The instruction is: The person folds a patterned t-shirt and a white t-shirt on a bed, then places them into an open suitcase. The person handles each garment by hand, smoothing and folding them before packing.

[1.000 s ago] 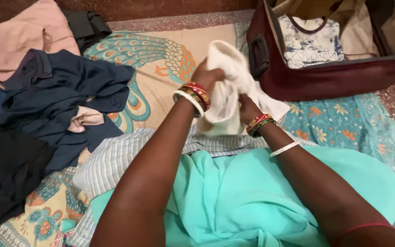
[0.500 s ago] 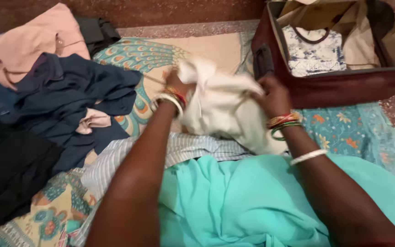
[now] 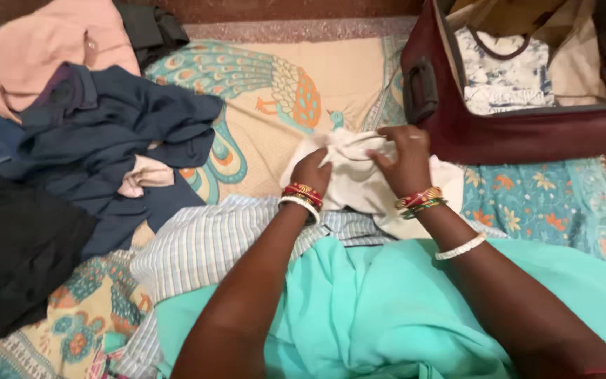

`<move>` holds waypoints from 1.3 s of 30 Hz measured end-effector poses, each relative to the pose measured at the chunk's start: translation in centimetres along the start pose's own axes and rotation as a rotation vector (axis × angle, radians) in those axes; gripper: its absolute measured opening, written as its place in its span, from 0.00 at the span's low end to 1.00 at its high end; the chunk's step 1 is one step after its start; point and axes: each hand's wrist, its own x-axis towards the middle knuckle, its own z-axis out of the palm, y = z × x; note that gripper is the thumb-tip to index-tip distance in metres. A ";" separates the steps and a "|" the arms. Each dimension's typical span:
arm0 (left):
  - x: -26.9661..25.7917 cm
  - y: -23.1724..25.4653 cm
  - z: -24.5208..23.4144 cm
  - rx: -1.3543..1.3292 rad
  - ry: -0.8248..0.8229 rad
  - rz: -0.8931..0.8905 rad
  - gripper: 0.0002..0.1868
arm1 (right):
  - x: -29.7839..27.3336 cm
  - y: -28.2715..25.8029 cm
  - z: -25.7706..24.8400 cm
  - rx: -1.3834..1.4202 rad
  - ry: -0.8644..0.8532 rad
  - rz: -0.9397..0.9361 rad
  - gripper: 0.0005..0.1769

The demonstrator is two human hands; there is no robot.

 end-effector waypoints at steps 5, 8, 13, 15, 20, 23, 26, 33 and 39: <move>0.4 4.1 -1.8 -0.055 -0.240 0.040 0.20 | -0.3 -1.3 1.8 0.260 -0.225 0.358 0.16; 1.4 4.6 -2.0 0.031 -0.361 -0.071 0.23 | -1.2 -0.7 2.5 0.267 -0.284 0.458 0.13; 3.9 2.1 1.4 0.015 -0.497 -0.232 0.23 | -1.7 1.0 3.9 0.129 -0.164 0.286 0.13; 4.5 1.5 2.9 -0.126 -0.293 0.004 0.22 | -1.8 1.6 3.7 0.207 -0.176 0.411 0.14; 4.1 3.5 5.6 -0.117 -0.237 -0.245 0.21 | -2.9 2.7 2.3 0.302 -0.157 0.566 0.14; 2.1 4.8 5.4 -0.035 -0.189 -0.243 0.22 | -3.5 2.9 2.5 0.215 -0.137 0.428 0.15; 0.7 5.3 3.9 -0.093 -0.148 -0.177 0.20 | -3.7 3.2 3.2 0.171 -0.211 0.394 0.17; -0.6 7.3 0.7 -0.183 -0.139 -0.107 0.18 | -3.8 5.7 5.1 0.463 -0.363 0.670 0.14; -1.9 7.5 -0.9 0.102 -0.073 0.082 0.14 | -5.0 6.5 6.1 1.017 -0.421 0.830 0.10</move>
